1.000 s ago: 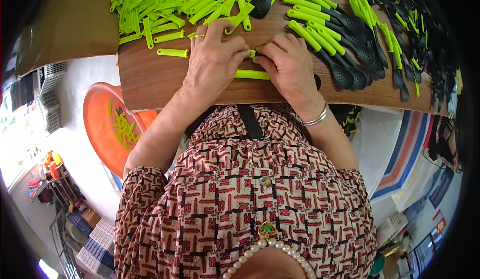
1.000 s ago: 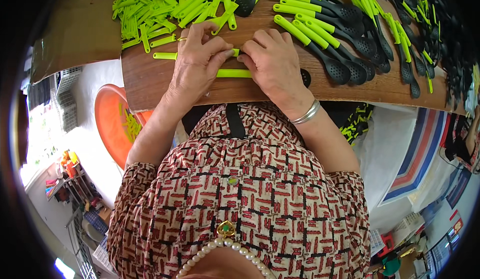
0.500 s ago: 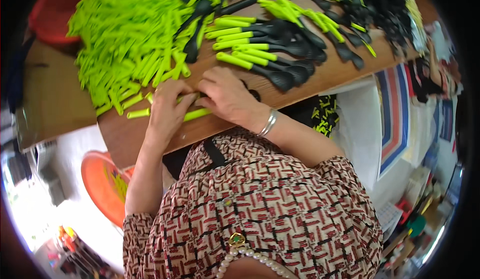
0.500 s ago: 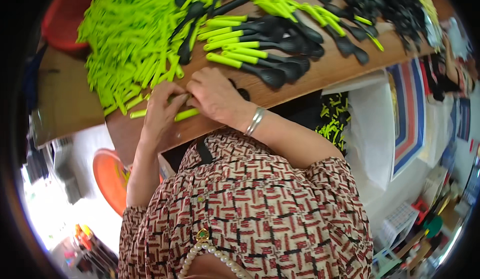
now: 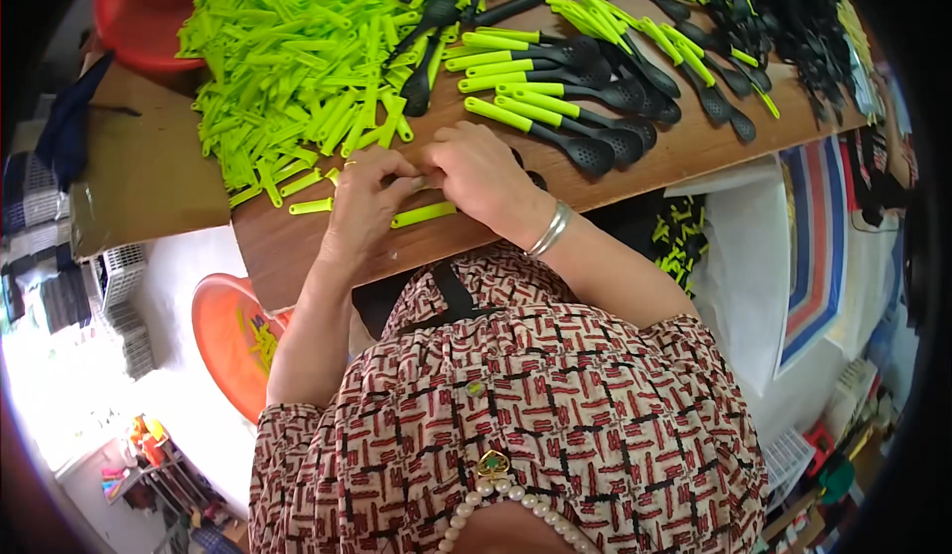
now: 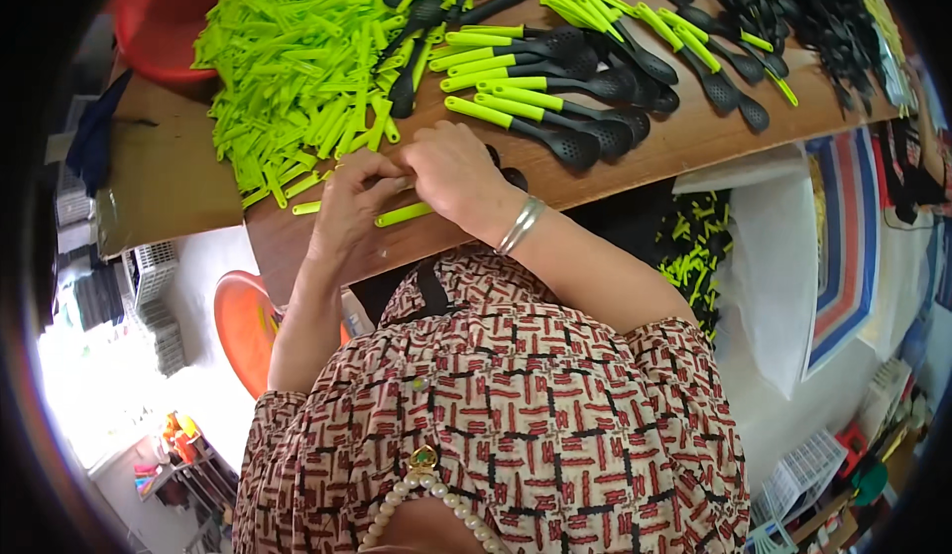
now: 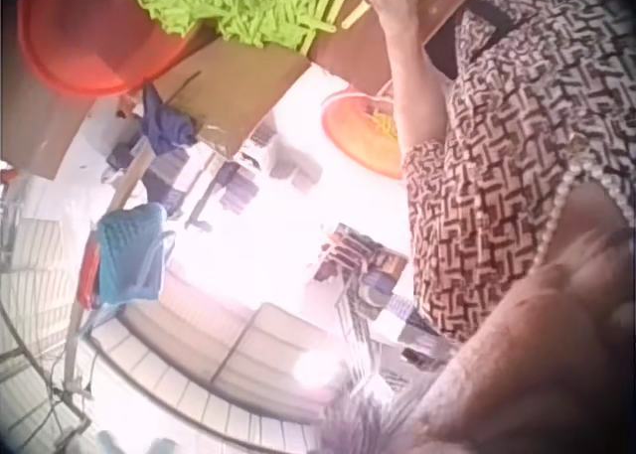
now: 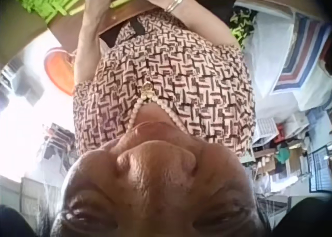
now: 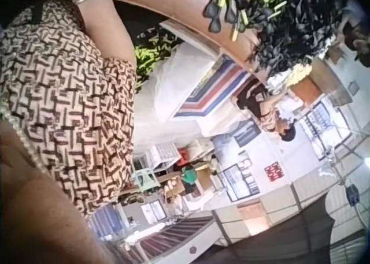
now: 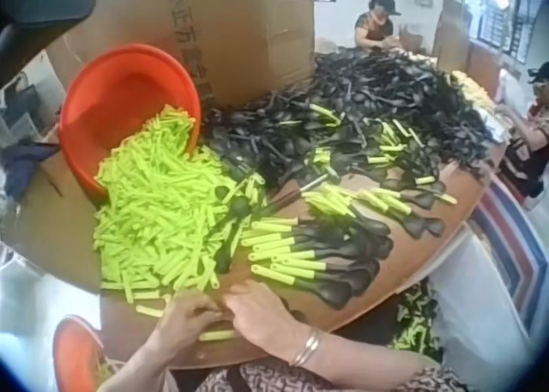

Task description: The person assembles kitchen utensils by sliding plastic handle sleeves onto the handles of slotted spoons by hand and sorts plastic handles on the workbench.

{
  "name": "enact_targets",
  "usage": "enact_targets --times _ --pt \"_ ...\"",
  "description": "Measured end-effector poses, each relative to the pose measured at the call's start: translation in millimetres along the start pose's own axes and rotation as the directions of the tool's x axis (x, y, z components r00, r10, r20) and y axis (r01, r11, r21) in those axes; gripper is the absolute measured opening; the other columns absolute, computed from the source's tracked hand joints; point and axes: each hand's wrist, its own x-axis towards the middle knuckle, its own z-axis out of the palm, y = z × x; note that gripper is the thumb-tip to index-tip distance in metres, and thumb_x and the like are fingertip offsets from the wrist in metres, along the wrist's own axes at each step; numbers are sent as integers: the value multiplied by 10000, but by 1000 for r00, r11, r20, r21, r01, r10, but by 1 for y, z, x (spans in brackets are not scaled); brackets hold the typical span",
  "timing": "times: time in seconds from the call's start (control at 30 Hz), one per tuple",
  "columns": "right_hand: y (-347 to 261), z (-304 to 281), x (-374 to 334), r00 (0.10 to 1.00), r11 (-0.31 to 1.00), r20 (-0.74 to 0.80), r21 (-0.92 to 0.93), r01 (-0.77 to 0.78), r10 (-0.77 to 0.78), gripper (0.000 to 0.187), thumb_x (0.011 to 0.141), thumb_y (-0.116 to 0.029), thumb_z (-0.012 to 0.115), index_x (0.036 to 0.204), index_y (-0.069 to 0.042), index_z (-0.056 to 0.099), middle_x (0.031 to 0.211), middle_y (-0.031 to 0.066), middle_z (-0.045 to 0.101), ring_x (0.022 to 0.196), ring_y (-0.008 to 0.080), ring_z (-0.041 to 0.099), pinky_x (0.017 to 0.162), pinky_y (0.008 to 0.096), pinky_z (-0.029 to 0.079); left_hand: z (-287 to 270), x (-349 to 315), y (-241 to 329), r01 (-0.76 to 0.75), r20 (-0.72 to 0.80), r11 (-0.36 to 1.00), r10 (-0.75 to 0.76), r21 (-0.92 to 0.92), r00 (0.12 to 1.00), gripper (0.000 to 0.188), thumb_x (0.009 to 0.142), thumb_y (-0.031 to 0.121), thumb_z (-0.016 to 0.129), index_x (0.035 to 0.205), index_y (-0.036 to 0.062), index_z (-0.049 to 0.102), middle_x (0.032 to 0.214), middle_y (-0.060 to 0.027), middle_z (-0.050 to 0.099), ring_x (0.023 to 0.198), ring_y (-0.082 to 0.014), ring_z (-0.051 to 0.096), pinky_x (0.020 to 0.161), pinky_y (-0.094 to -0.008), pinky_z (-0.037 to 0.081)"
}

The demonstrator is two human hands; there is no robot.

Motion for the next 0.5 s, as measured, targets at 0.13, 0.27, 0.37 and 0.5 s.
enact_targets --times 0.13,0.27,0.37,0.5 --pt "-6 -14 -8 1000 966 -22 -258 -20 15 94 800 -95 638 851 -92 717 894 90 663 917 310 622 817 439 465 2 -4 20 -61 -177 998 63 15 982 136 882 148 743 980 53 746 888 -120 695 870 -303 646 798 -402 499" --pt "-13 -32 -27 997 940 -73 -342 5 -31 122 842 -148 687 945 -90 714 994 92 677 991 307 624 880 431 466 -24 -8 96 -5 -169 990 -19 -139 985 194 941 106 675 1102 12 728 1057 -125 725 972 -245 690 885 -350 531" --pt "-13 -31 -46 996 933 43 -348 90 -80 402 898 -269 726 1267 -126 657 1337 88 616 1255 304 544 1028 450 411 -36 -13 154 -81 105 870 150 -487 983 519 912 380 726 1295 38 656 1214 -173 686 1008 -283 689 907 -325 547" --pt "-4 -27 -56 992 875 35 -467 123 -120 538 892 -290 734 1395 -160 595 1450 65 552 1372 283 471 1102 508 345 -23 -12 151 -241 -25 902 248 -359 968 408 916 309 700 1230 51 674 1140 -167 687 980 -292 684 873 -343 542"
